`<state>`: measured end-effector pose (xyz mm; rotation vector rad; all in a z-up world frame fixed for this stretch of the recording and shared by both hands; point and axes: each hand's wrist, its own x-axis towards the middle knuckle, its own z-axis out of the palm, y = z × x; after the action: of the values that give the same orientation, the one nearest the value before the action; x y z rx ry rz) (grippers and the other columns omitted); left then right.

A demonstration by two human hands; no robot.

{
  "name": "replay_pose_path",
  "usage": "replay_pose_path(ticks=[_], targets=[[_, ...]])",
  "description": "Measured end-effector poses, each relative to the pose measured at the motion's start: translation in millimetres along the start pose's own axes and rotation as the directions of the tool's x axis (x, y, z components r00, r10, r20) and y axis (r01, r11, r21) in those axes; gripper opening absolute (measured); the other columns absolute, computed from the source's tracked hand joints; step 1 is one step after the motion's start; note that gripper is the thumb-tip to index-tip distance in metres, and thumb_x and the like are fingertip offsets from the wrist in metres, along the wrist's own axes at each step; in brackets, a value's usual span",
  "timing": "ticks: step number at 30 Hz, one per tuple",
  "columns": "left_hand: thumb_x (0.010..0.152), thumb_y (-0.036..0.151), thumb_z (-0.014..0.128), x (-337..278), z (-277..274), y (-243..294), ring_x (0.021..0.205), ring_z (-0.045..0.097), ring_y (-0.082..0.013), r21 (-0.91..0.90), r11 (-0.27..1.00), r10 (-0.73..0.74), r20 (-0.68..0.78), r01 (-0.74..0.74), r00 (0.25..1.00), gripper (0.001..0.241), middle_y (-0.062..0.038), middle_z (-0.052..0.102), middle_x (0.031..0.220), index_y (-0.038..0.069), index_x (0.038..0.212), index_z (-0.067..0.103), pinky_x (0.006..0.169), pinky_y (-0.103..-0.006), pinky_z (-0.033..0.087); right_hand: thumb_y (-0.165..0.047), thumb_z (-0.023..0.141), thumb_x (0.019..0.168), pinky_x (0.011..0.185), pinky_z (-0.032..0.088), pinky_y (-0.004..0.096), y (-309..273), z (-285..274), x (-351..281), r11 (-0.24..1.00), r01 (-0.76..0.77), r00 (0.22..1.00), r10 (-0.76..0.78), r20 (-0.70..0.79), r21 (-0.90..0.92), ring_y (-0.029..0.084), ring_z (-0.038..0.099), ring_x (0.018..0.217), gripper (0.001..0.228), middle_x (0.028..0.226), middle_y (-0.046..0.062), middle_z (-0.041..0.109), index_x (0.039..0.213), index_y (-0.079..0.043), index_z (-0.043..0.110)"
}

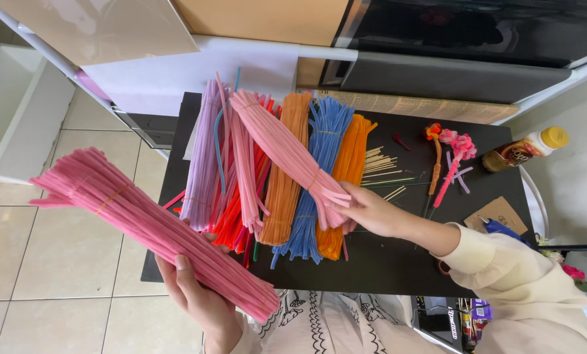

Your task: The person organizes bundles of colorful pipe cleaners on a table, separating them by color and arranging them into neat rows. They also handle wooden skewers and a rubber band, placing them on the table alongside the pipe cleaners.

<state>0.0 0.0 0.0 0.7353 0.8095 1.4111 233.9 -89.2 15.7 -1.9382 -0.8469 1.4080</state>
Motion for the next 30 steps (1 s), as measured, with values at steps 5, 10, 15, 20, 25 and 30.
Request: replay_pose_path(ticks=[5,10,15,20,25,30], targets=[[0.092,0.025,0.041,10,-5,2,0.054,0.053,-0.0157,0.078,0.987,-0.147,0.079,0.141,0.986,0.037,-0.014,0.059,0.080,0.005,0.122,0.046,0.046,-0.0248,0.046,-0.030,0.063,0.076,0.069,0.049,0.023,3,-9,5,0.985,0.147,0.988,-0.143,0.057,-0.095,0.009,0.056,0.081,0.040,0.093,0.002,0.057,0.109,-0.010,0.051],[0.091,0.024,0.041,22,-1,1,0.053,0.053,-0.0172,0.154,0.975,-0.182,0.137,0.161,0.974,0.036,-0.014,0.060,0.082,0.005,0.122,0.045,0.045,-0.0259,0.045,-0.039,0.062,0.068,0.084,0.053,0.031,-20,-26,0,0.994,0.099,0.943,-0.082,0.323,-0.038,0.016,0.057,0.103,0.080,0.122,0.004,0.047,0.135,-0.016,0.024],[0.084,0.023,0.053,42,5,-8,0.047,0.049,-0.0152,0.289,0.937,-0.267,0.225,0.198,0.937,0.035,-0.014,0.063,0.083,0.006,0.113,0.042,0.045,-0.0265,0.045,-0.052,0.043,0.077,0.062,0.033,0.026,-51,-21,9,0.947,-0.009,1.000,0.010,0.001,-0.322,0.012,0.041,0.064,0.059,0.073,0.002,0.050,0.124,-0.015,0.039],[0.073,0.037,0.069,51,27,4,0.092,0.059,-0.0482,0.827,0.561,-0.411,0.238,0.038,0.880,0.068,-0.031,0.057,0.103,-0.001,0.121,0.038,0.080,-0.0556,0.046,-0.051,0.067,0.069,0.067,0.051,0.028,-53,-17,28,0.851,0.010,0.997,-0.048,-0.059,-0.524,0.018,0.067,0.071,0.050,0.074,0.005,0.068,0.099,-0.012,0.061],[0.069,0.031,0.074,46,31,-12,0.094,0.060,-0.0435,0.852,0.518,-0.478,0.220,0.071,0.851,0.067,-0.027,0.059,0.102,0.002,0.119,0.041,0.082,-0.0513,0.047,-0.038,0.076,0.065,0.062,0.053,0.027,-29,2,38,0.962,0.086,0.996,-0.091,-0.009,-0.258,0.018,0.066,0.068,0.053,0.076,0.010,0.068,0.105,-0.008,0.060],[0.065,0.018,0.075,45,25,-24,0.072,0.064,-0.0280,0.665,0.713,-0.481,0.234,0.222,0.845,0.054,-0.019,0.062,0.082,0.001,0.108,0.048,0.075,-0.0393,0.049,-0.021,0.077,0.070,0.062,0.056,0.027,-12,22,32,0.969,0.203,0.979,-0.199,-0.038,0.143,0.016,0.065,0.072,0.040,0.083,0.012,0.068,0.101,-0.005,0.059]])
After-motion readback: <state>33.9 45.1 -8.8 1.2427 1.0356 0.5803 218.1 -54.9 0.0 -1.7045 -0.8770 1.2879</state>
